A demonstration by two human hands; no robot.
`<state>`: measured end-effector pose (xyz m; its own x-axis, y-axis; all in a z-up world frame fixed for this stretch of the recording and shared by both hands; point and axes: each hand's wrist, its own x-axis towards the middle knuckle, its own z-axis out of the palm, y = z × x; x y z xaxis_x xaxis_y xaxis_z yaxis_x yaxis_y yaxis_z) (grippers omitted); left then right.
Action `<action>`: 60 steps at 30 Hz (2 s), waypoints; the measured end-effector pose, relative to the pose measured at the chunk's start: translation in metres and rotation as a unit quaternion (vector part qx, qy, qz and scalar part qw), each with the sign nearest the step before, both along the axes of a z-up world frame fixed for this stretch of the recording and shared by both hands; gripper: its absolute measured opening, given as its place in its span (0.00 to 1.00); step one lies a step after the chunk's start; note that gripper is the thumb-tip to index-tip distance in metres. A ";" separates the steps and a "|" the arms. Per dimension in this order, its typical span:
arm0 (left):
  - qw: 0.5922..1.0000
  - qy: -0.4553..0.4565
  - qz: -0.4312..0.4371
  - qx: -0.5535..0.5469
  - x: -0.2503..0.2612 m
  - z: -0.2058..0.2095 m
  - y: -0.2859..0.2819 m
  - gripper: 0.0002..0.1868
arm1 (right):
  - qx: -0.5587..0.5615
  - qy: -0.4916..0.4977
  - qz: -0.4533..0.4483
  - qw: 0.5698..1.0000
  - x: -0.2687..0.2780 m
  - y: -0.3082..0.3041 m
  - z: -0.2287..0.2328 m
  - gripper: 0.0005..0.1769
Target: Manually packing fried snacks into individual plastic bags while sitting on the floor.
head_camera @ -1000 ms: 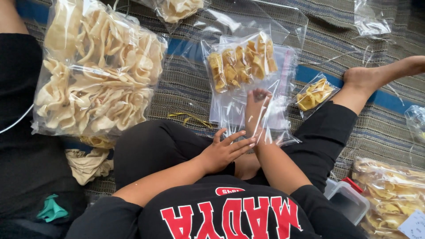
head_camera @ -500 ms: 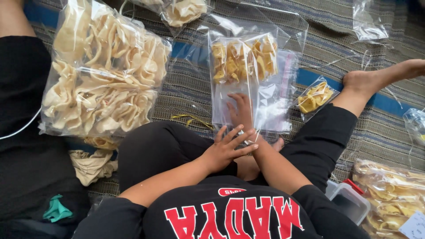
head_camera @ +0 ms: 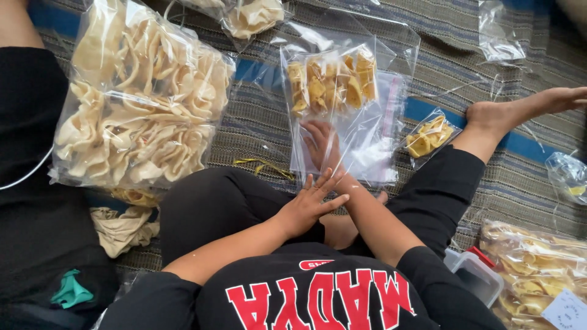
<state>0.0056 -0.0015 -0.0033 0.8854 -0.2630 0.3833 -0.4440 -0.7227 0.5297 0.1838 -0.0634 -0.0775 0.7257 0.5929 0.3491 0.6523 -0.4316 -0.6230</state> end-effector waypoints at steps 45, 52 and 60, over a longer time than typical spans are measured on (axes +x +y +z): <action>0.995 0.063 -0.006 0.079 0.005 0.008 0.013 0.40 | -0.242 0.038 -0.351 0.904 0.018 -0.248 0.106 0.42; 0.986 -0.002 0.002 0.168 0.003 0.002 0.010 0.25 | -0.476 0.096 -0.274 0.830 0.027 -0.232 0.092 0.40; 0.978 -0.055 0.009 0.200 -0.002 0.004 0.011 0.26 | -0.218 0.107 -0.314 0.918 0.015 -0.242 0.099 0.23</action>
